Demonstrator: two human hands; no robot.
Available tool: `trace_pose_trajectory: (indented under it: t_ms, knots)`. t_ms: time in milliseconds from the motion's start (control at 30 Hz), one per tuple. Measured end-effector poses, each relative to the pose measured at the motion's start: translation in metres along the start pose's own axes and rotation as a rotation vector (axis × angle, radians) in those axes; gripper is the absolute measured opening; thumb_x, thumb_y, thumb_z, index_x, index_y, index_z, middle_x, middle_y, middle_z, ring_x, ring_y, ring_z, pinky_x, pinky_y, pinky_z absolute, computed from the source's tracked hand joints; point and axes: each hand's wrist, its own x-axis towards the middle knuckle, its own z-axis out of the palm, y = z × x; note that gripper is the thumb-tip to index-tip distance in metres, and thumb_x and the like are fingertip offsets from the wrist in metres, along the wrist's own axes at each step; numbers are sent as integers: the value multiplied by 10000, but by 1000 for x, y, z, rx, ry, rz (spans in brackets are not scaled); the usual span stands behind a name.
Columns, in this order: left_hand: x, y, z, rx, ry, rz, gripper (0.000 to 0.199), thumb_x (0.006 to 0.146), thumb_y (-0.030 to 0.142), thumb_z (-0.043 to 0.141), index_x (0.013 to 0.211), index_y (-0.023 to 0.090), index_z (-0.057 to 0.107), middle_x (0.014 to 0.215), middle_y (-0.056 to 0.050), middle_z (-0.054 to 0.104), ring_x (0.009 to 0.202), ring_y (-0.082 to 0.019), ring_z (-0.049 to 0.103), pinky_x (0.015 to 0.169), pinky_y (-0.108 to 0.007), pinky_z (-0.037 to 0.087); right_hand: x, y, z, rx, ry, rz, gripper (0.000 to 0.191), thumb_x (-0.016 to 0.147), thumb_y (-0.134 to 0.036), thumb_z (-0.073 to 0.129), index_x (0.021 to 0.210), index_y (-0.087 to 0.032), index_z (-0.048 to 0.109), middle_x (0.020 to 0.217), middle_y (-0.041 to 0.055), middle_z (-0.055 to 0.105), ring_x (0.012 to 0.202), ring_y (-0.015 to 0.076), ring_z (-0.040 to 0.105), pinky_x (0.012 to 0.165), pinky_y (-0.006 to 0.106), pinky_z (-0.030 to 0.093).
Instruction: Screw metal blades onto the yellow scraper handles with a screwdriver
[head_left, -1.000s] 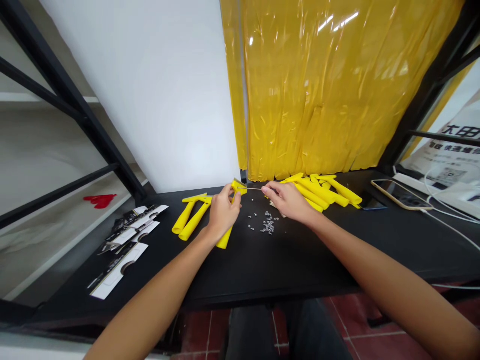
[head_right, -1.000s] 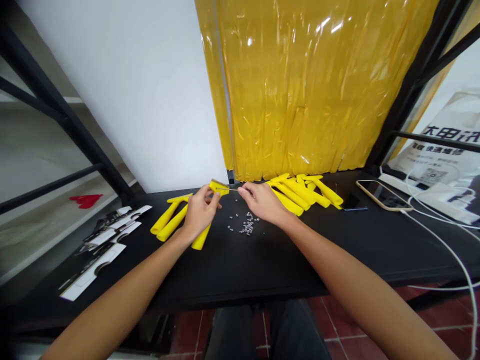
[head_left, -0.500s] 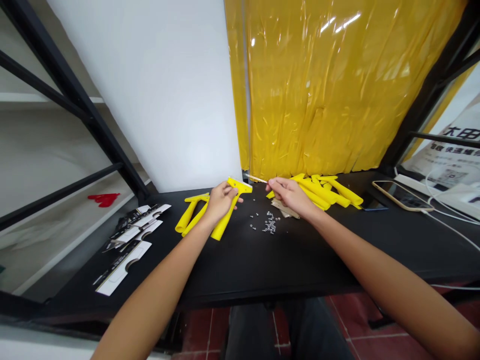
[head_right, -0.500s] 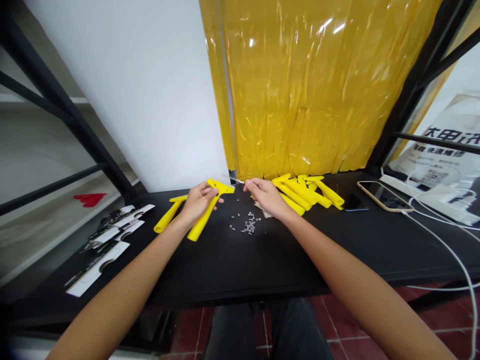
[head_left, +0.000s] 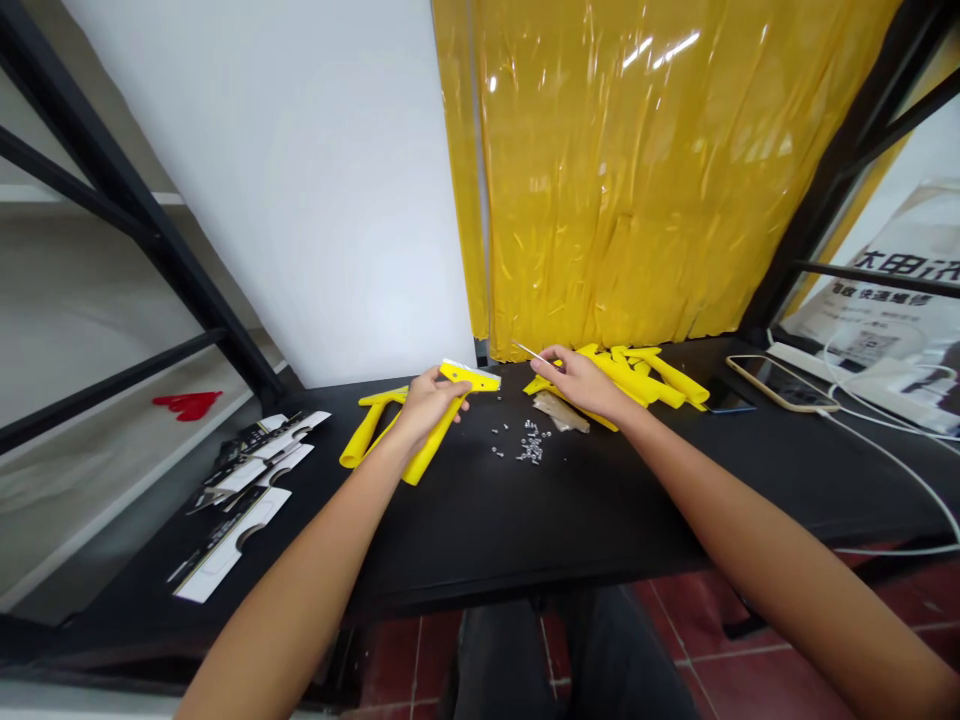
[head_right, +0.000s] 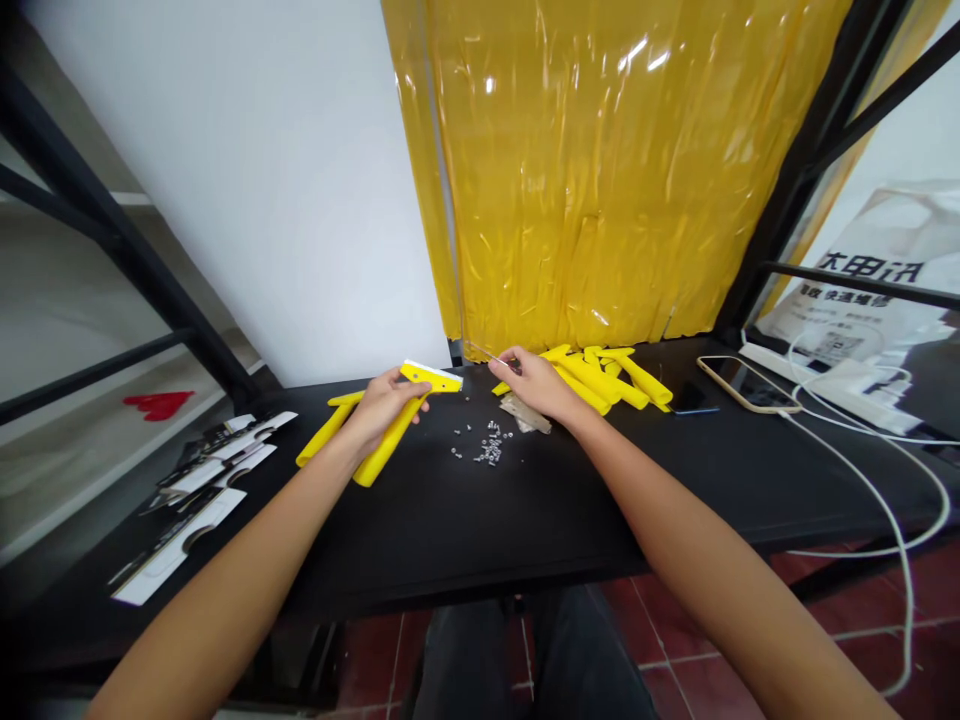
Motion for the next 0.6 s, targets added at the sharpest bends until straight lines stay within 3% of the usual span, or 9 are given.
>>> trace_pose_trajectory:
  t_ms: [133,233,333,433,600]
  knots:
    - [3,-5,-1,-6,-12,-2,408,706,114,792,1053,148,580,779,-52,718,563,-140,622,461,-250,452,-2,1,-4,-83,-230,-56,386,1021,-363,356,1009,-168,689,868,70,729,821,200,652,774,314,468]
    - [3,-5,-2,16,-28,-12,384,674,67,790,1002,133,603,730,-42,712,568,-136,618,490,-251,455,-3,8,-10,-128,-477,-128,284,956,-343,499,1010,-185,728,962,64,758,873,196,670,794,301,483]
    - [4,-4,-3,51,-10,-14,339,680,56,778,971,135,623,724,-37,712,575,-132,621,505,-247,458,-3,17,-19,-121,-660,-6,242,838,-377,661,974,-195,746,849,41,753,691,174,649,634,282,476]
    - [5,-6,-4,77,-7,-17,324,702,43,763,982,143,634,757,-40,727,605,-128,639,540,-241,476,-4,23,-22,-87,-717,85,264,761,-386,732,947,-198,739,729,12,714,562,146,583,531,268,425]
    - [8,-12,-3,113,-66,2,301,791,97,717,1051,157,578,915,-83,745,573,-134,666,491,-235,465,-4,21,-13,-122,-687,32,257,793,-381,710,964,-194,756,772,24,722,610,151,590,569,270,427]
